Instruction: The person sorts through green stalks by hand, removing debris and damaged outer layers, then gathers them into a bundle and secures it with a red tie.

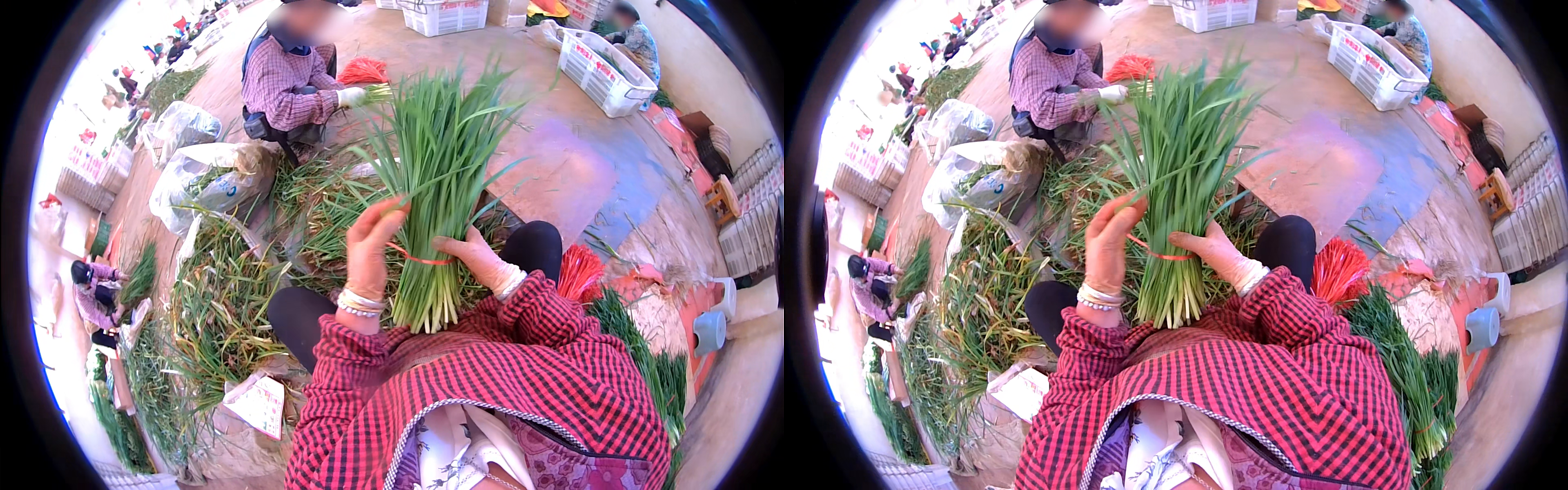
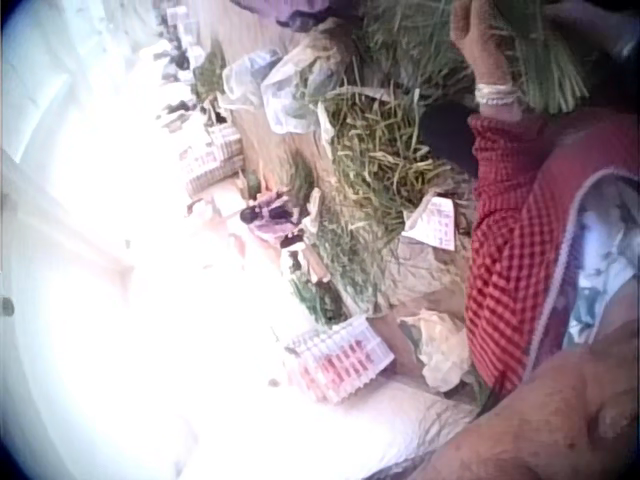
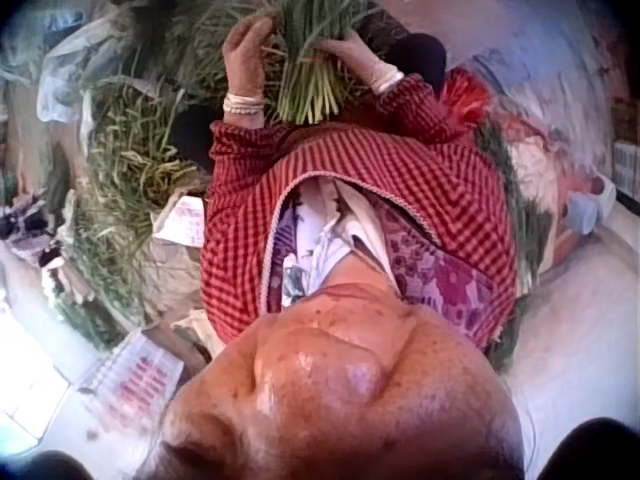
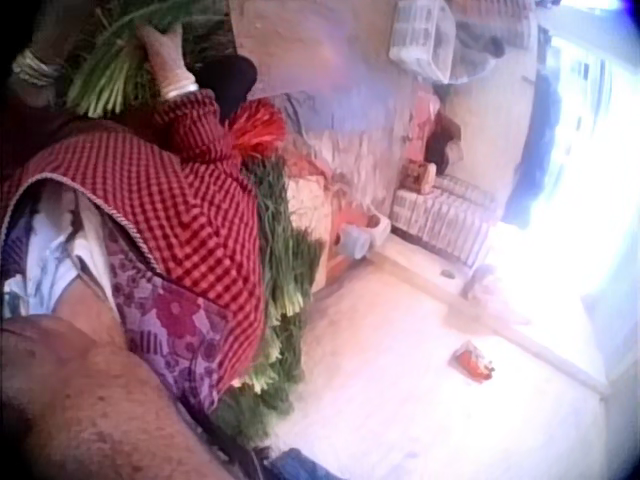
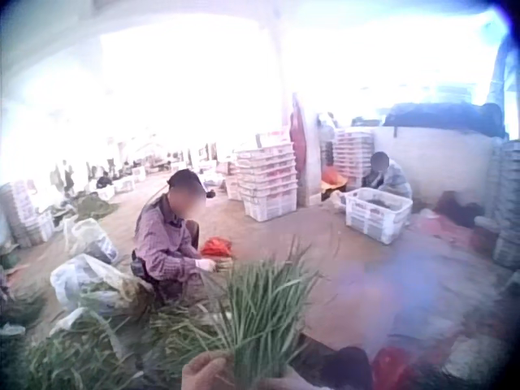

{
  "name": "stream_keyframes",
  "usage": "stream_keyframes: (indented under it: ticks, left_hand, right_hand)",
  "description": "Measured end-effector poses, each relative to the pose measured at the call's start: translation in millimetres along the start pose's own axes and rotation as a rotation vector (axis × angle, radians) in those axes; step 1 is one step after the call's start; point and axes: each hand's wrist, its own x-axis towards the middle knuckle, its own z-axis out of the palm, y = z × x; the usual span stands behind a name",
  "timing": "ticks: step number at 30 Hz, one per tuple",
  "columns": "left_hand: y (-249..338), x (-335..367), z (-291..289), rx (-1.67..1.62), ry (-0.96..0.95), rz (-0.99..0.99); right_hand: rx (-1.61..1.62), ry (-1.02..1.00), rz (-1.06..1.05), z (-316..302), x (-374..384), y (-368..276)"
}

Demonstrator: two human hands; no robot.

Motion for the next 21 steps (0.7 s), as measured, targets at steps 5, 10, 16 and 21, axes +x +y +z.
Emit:
stream_keyframes:
  ticks: [5,10,16,21]
  left_hand:
    - [-41.1,23.7,-64.3,0.246,0.076,-0.4]
    - [-12.7,31.2,-15.6,-0.378,-0.141,-0.371]
    - [5.0,38.9,22.2,0.108,0.224,-0.043]
    - [10.6,37.5,48.0,-0.018,0.148,0.01]
  right_hand:
    - [0.173,-0.102,0.071,-2.7,-7.6,4.4]
    - [0.074,-0.194,0.188,15.0,-9.8,-14.0]
    - [-0.121,-0.036,-0.188,40.6,30.0,-78.3]
    - [0.01,0.314,-0.388,9.2,73.9,-112.6]
